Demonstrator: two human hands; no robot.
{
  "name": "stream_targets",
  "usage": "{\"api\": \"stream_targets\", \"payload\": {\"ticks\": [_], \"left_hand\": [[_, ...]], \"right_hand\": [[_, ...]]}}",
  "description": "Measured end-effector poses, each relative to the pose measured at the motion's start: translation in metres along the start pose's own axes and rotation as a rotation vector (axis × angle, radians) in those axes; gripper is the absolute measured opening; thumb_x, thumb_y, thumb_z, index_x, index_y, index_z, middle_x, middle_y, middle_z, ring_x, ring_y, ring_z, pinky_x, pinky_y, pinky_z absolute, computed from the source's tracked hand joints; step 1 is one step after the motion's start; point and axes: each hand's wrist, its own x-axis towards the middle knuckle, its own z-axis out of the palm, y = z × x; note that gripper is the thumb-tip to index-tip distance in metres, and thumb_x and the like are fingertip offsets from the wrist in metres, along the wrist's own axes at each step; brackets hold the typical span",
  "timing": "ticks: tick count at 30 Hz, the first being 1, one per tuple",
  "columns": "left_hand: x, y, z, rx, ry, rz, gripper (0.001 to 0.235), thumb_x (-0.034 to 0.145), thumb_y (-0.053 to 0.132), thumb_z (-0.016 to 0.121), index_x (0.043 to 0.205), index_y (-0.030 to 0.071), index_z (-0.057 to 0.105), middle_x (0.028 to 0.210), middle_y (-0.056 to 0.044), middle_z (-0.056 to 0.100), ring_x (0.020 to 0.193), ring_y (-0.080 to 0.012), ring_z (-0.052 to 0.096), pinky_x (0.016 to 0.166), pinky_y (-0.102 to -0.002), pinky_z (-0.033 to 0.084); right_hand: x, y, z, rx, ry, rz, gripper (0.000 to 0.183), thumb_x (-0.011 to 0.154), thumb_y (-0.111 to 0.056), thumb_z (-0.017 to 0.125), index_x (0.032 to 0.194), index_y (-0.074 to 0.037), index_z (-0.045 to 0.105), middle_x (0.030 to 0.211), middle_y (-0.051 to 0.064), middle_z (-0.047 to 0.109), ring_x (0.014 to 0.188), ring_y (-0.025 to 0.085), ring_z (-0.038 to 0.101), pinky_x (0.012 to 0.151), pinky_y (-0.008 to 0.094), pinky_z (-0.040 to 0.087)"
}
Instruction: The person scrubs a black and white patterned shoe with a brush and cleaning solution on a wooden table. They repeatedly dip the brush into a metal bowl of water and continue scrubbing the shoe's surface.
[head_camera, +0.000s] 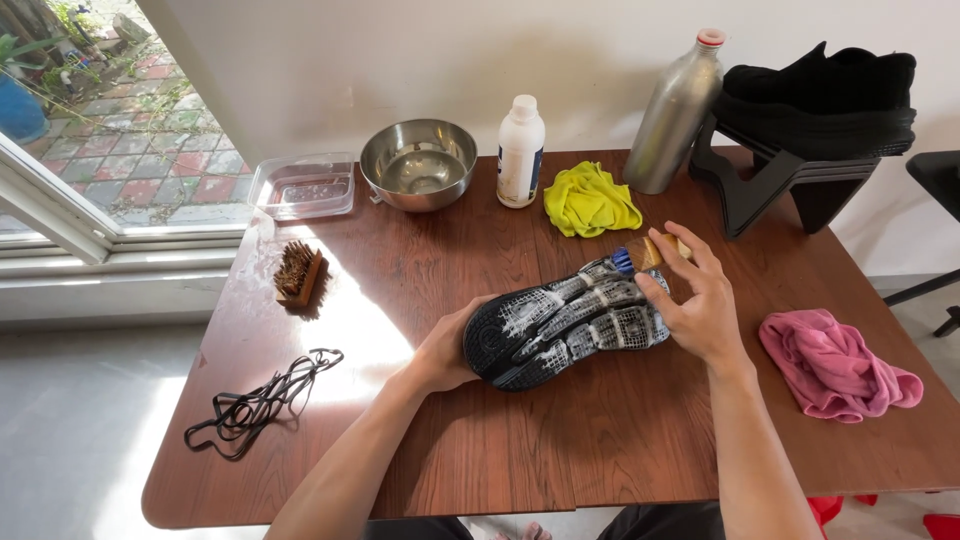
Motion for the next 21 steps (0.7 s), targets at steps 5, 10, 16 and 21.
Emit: {"api": "stream_targets", "payload": {"ticks": [5, 10, 16, 21], "left_hand": [[0.003, -0.022, 0.005, 0.036, 0.02, 0.096, 0.095, 0.059, 0.026, 0.091, 0.143, 0.019, 0.047, 0.128, -0.015, 0.067, 0.121, -0.0409, 0.062, 0.104, -0.056, 0.05], [0.001, -0.015, 0.009, 0.067, 0.039, 0.164, 0.091, 0.062, 0.024, 0.087, 0.144, 0.021, 0.047, 0.131, -0.014, 0.065, 0.122, -0.0425, 0.061, 0.102, -0.056, 0.05], [0.0, -0.015, 0.009, 0.091, 0.051, 0.156, 0.092, 0.062, 0.023, 0.086, 0.145, 0.024, 0.047, 0.132, -0.013, 0.065, 0.122, -0.0417, 0.06, 0.102, -0.056, 0.051], [0.002, -0.025, 0.01, 0.096, 0.05, 0.125, 0.094, 0.061, 0.023, 0.086, 0.146, 0.023, 0.046, 0.133, -0.013, 0.064, 0.122, -0.0416, 0.06, 0.104, -0.055, 0.05]], "right_hand": [[-0.001, 0.002, 0.005, -0.007, 0.104, 0.015, 0.04, 0.093, -0.035, 0.077, 0.132, -0.029, 0.072, 0.142, -0.002, 0.06, 0.131, 0.032, 0.057, 0.112, 0.045, 0.044], [-0.004, -0.01, 0.015, -0.03, 0.135, -0.177, 0.037, 0.095, -0.036, 0.073, 0.13, -0.023, 0.073, 0.138, 0.007, 0.06, 0.131, 0.038, 0.053, 0.112, 0.052, 0.042], [-0.011, -0.033, 0.033, -0.042, 0.143, -0.362, 0.038, 0.09, -0.042, 0.076, 0.124, -0.026, 0.076, 0.136, 0.007, 0.06, 0.132, 0.033, 0.051, 0.117, 0.049, 0.037], [-0.01, -0.018, 0.03, -0.083, 0.194, -0.361, 0.041, 0.087, -0.045, 0.079, 0.123, -0.027, 0.077, 0.133, 0.003, 0.062, 0.13, 0.027, 0.052, 0.116, 0.042, 0.037]]}}
